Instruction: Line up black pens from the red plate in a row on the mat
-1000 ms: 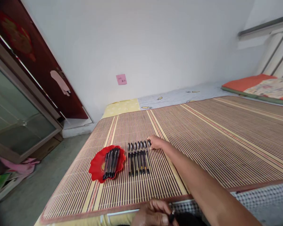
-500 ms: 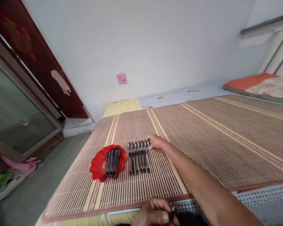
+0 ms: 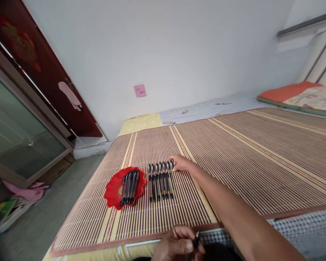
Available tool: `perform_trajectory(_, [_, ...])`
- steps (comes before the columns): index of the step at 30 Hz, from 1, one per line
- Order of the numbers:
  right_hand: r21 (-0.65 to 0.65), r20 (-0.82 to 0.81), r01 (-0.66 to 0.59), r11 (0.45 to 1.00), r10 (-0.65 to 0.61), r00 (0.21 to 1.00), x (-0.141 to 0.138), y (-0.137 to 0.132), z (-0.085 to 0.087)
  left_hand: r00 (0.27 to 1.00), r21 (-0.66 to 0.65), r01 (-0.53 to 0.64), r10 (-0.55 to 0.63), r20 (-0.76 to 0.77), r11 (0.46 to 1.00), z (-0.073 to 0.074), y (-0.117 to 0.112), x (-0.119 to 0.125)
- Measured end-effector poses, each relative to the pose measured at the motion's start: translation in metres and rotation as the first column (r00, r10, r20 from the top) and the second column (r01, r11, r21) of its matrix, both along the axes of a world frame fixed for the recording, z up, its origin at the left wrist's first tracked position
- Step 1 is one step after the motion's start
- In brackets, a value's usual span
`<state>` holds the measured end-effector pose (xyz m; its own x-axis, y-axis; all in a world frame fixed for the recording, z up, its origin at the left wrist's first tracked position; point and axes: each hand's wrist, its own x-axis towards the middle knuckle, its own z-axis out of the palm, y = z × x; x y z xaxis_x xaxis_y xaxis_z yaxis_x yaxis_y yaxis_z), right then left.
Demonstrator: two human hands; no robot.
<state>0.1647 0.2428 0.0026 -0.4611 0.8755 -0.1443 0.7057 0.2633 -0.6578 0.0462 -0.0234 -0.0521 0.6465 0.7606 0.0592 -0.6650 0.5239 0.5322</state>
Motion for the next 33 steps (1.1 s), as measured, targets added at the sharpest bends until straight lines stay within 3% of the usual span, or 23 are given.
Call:
perform_trajectory(4, [0.097,-0.073,0.135,0.986,-0.129,0.989,0.008,-0.016,-0.001,0.999,0.03,-0.01,0.009,0.036,0.999,0.005,0.0,-0.001])
perform_trajectory(7, [0.135,-0.115,0.205,0.969,-0.191,0.975,0.016,-0.049,0.001,0.998,0.066,-0.01,0.005,0.064,0.998,0.007,0.0,-0.003])
perform_trajectory(12, [0.111,-0.158,0.215,0.97,-0.196,0.968,0.014,-0.112,0.007,0.998,0.092,-0.01,0.005,0.055,0.996,-0.004,0.003,-0.004])
perform_trajectory(15, [0.107,-0.126,0.25,0.962,-0.236,0.963,0.003,-0.134,0.012,1.0,0.107,0.013,-0.016,0.024,0.994,-0.01,0.004,-0.004])
perform_trajectory(22, [0.159,-0.018,0.337,0.928,-0.338,0.941,-0.018,-0.145,0.012,0.995,0.109,-0.002,-0.009,0.097,0.994,-0.004,0.005,-0.002])
perform_trajectory(28, [0.143,0.082,0.351,0.925,-0.364,0.928,-0.027,-0.147,0.016,0.996,0.106,-0.014,0.005,0.09,0.994,-0.013,0.004,-0.001])
perform_trajectory(33, [0.173,0.1,0.344,0.923,-0.364,0.926,-0.027,-0.14,0.008,0.998,0.095,-0.011,0.005,0.068,0.995,-0.007,0.005,0.0])
